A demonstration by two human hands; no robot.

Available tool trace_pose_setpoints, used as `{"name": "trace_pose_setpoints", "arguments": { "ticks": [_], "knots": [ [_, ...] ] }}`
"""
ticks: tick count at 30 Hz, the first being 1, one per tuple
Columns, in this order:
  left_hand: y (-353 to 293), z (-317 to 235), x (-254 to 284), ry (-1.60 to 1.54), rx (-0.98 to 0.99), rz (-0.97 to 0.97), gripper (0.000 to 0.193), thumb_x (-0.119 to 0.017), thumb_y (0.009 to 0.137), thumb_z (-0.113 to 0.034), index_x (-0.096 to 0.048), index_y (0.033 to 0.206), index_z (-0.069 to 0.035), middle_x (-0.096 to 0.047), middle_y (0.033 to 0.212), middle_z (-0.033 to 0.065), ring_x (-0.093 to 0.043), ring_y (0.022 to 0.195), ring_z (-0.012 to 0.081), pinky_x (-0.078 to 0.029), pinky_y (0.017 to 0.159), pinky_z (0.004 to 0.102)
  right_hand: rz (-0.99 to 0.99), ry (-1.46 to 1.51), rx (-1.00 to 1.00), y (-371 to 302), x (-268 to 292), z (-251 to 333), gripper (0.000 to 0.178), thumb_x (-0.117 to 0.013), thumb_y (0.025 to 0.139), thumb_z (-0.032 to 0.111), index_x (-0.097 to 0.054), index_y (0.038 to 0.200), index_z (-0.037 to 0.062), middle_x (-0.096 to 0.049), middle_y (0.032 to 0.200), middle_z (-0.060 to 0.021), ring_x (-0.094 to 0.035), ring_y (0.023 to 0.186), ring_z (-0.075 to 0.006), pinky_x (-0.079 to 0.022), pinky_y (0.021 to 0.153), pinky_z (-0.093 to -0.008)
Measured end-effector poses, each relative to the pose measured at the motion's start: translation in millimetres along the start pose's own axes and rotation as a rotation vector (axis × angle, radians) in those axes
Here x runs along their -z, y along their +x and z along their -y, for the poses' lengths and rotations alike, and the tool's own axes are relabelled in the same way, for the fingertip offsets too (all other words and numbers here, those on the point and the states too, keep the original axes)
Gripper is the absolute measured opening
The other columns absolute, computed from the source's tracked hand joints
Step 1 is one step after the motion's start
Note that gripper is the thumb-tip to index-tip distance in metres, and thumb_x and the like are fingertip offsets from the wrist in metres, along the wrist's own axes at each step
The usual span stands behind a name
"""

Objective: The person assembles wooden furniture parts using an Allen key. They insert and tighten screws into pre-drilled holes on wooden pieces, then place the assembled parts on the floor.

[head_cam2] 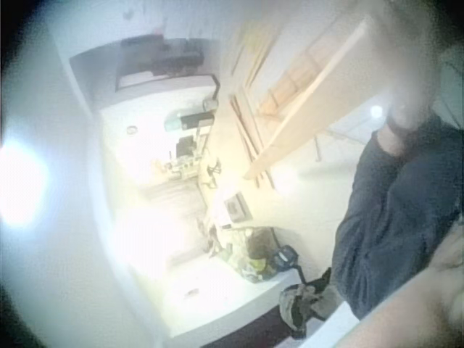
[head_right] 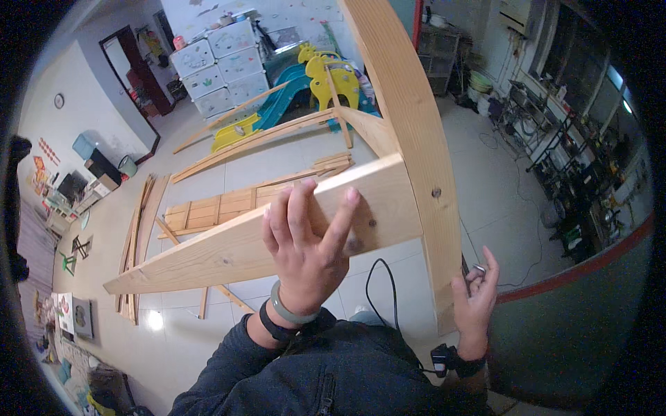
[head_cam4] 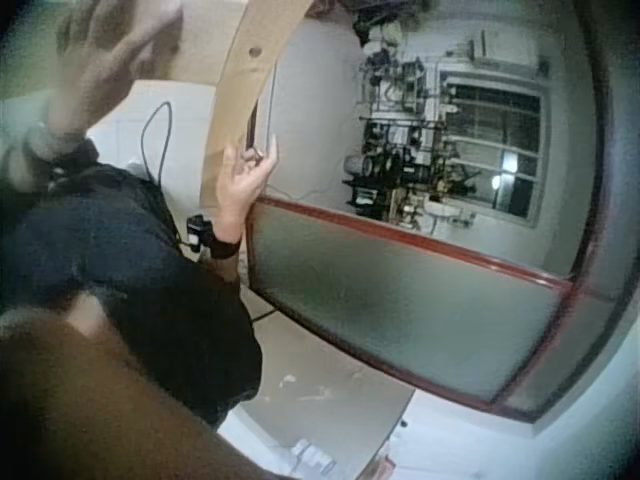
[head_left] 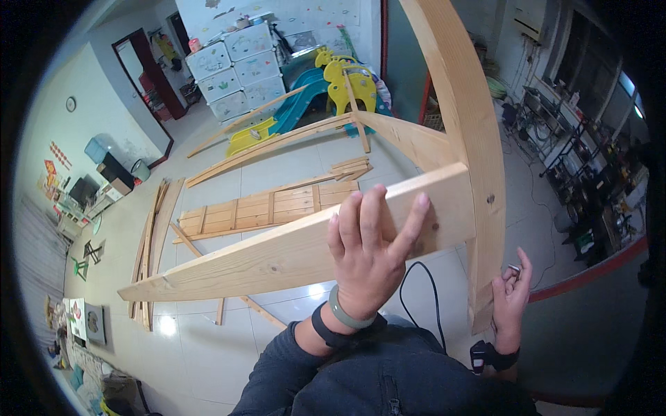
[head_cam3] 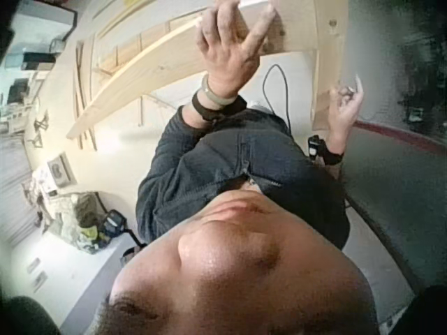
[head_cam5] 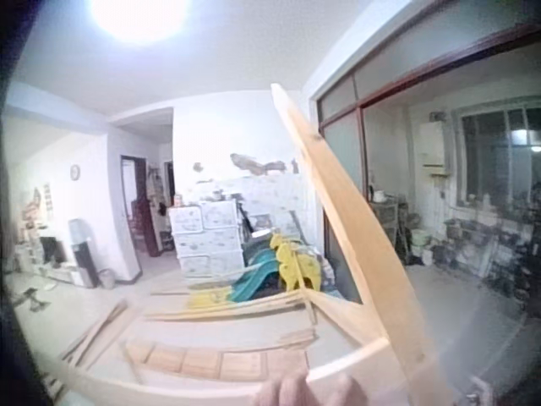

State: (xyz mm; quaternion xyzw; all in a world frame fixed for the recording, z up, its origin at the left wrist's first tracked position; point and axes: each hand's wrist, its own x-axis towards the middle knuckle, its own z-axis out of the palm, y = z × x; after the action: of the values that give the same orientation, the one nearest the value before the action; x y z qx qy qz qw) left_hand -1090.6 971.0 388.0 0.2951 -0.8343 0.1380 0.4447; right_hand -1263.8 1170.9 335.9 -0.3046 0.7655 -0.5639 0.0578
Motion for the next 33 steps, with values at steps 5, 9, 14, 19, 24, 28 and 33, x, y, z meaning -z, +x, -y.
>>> {"name": "trace_pose_setpoints", "arguments": {
  "ticks": [5,9,14,19,24,28,33],
  "knots": [
    [-16,-3,2,-0.004,0.022,0.026,0.061,-0.06,0.078,-0.019,-0.045,0.133,-0.04,-0.045,0.128,0.0097,-0.044,0.116,0.0286,-0.025,0.098,0.0438,0.256,-0.152,0.206,17,-7,-16,0.099,-0.074,0.063,0.066,-0.041,0.13,0.0004,-0.055,0.108,-0.0134,-0.057,0.101,-0.027,-0.047,0.085,-0.0387],
    [-27,-6,-1,-0.011,0.001,0.05,0.059,-0.066,0.069,-0.015,-0.054,0.122,-0.037,-0.046,0.124,0.0107,-0.044,0.113,0.0313,-0.026,0.098,0.0444,0.43,0.091,0.074,28,-14,-17,0.096,-0.075,0.058,0.069,-0.05,0.118,-0.0019,-0.06,0.104,-0.0136,-0.06,0.096,-0.024,-0.048,0.082,-0.037],
    [-19,5,7,-0.01,-0.072,0.117,0.061,-0.061,0.071,-0.015,-0.048,0.127,-0.034,-0.047,0.124,0.0121,-0.049,0.108,0.031,-0.03,0.095,0.0465,0.561,0.311,-0.012,33,-22,-8,0.088,-0.079,0.061,0.061,-0.053,0.115,-0.0034,-0.062,0.102,-0.0132,-0.061,0.095,-0.0204,-0.048,0.082,-0.0334],
    [9,42,25,-0.173,-0.202,0.352,0.079,-0.068,0.066,-0.024,-0.039,0.138,-0.035,-0.046,0.128,0.0129,-0.05,0.106,0.0297,-0.037,0.09,0.0461,0.52,0.238,0.072,35,-40,-1,0.08,-0.08,0.063,0.056,-0.057,0.11,-0.0042,-0.063,0.096,-0.0144,-0.062,0.09,-0.0219,-0.05,0.078,-0.034],
    [36,61,27,-0.233,-0.474,0.528,0.092,-0.074,0.056,-0.019,-0.038,0.138,-0.038,-0.045,0.126,0.0198,-0.056,0.09,0.0305,-0.047,0.076,0.0394,0.55,0.001,0.122,30,-43,7,0.079,-0.078,0.064,0.058,-0.057,0.109,-0.004,-0.064,0.096,-0.0179,-0.065,0.086,-0.0271,-0.053,0.071,-0.035],
    [50,64,27,-0.301,-0.532,0.667,0.104,-0.082,0.048,-0.021,-0.037,0.139,-0.041,-0.042,0.13,0.0206,-0.058,0.091,0.0294,-0.051,0.069,0.0355,0.447,0.052,0.091,19,-43,14,0.077,-0.08,0.063,0.054,-0.058,0.11,-0.0029,-0.065,0.095,-0.015,-0.065,0.082,-0.0231,-0.053,0.07,-0.0319],
    [53,84,23,-0.539,-0.651,0.632,0.102,-0.089,0.055,-0.032,-0.034,0.14,-0.021,-0.045,0.125,0.0214,-0.062,0.091,0.0301,-0.053,0.07,0.0335,0.34,0.155,0.012,-14,-57,15,0.074,-0.082,0.063,0.05,-0.06,0.111,-0.0012,-0.066,0.095,-0.0131,-0.065,0.08,-0.0198,-0.053,0.07,-0.0309]
  ]
}}
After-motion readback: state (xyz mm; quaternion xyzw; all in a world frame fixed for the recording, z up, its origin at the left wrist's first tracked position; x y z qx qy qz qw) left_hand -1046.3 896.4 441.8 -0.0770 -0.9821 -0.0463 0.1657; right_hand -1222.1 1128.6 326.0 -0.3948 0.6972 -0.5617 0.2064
